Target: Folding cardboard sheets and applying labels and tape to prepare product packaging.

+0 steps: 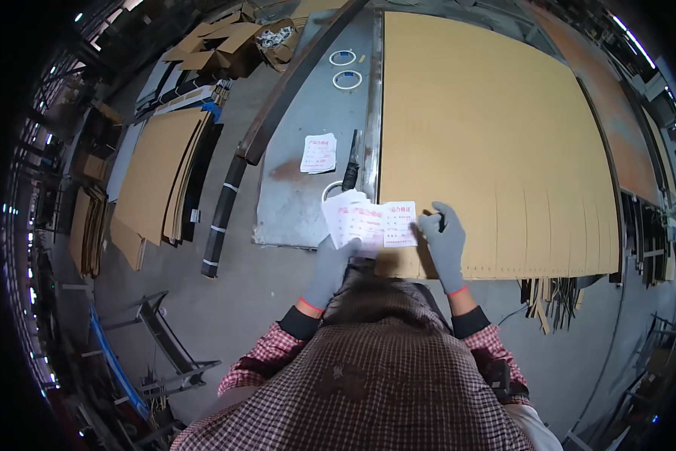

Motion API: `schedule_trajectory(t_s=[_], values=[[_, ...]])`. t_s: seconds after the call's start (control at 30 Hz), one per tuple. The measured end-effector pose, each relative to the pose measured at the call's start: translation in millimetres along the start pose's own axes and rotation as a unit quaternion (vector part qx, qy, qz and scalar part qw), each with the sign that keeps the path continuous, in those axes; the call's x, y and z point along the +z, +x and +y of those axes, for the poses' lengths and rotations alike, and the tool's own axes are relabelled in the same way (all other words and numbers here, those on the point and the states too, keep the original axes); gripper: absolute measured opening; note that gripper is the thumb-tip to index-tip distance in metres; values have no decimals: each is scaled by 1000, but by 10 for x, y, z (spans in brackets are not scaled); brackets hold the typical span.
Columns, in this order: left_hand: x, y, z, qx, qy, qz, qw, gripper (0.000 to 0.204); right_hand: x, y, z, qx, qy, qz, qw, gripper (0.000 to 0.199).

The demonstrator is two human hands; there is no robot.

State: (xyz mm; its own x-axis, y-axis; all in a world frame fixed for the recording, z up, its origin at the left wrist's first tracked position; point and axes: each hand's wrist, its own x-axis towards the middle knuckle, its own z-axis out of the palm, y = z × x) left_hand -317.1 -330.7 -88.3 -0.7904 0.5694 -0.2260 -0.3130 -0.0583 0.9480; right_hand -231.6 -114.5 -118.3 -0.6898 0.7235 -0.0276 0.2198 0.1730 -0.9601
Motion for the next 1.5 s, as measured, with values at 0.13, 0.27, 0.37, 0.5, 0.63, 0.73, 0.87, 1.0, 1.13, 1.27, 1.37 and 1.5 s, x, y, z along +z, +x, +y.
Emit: schedule_trajectory(t_s=[0.13,0.27,0.37,0.5,0.63,0.73,0.87,1.0,1.13,1.27,1.37,1.5], values=[[268,-67,-75,58,155,-64,984,42,35,-212,44,29,61,-156,985,42],[41,22,-272,-22,104,8,994,52,-285,-109,111,28,115,-114,986,32],[-280,168,-331,-71,35,63,995,54,-732,205,95,42,38,-80,995,30],[-377,558,-724,-84,-14,34,996,54,-741,384,257,-31,-112,-39,992,35],[-465,592,-778,-84,42,20,995,51,-723,448,186,-156,-394,17,906,47],[-432,514,-532,-65,143,36,987,47,-810,413,-38,-257,-445,114,850,50],[136,245,34,-17,46,29,998,36,-615,160,-231,-34,-59,43,997,51],[595,181,129,-33,63,2,997,31,-154,10,-83,92,215,-128,964,45],[756,158,110,-11,206,-18,978,33,-202,-29,-168,120,220,-136,959,19],[690,311,-356,2,65,-9,998,36,-439,5,-11,50,66,-114,990,23],[777,283,-231,-63,-72,-45,994,40,-941,230,69,-2,114,67,991,17],[835,300,-183,-33,-5,-32,999,38,-1543,522,260,31,30,61,997,21]])
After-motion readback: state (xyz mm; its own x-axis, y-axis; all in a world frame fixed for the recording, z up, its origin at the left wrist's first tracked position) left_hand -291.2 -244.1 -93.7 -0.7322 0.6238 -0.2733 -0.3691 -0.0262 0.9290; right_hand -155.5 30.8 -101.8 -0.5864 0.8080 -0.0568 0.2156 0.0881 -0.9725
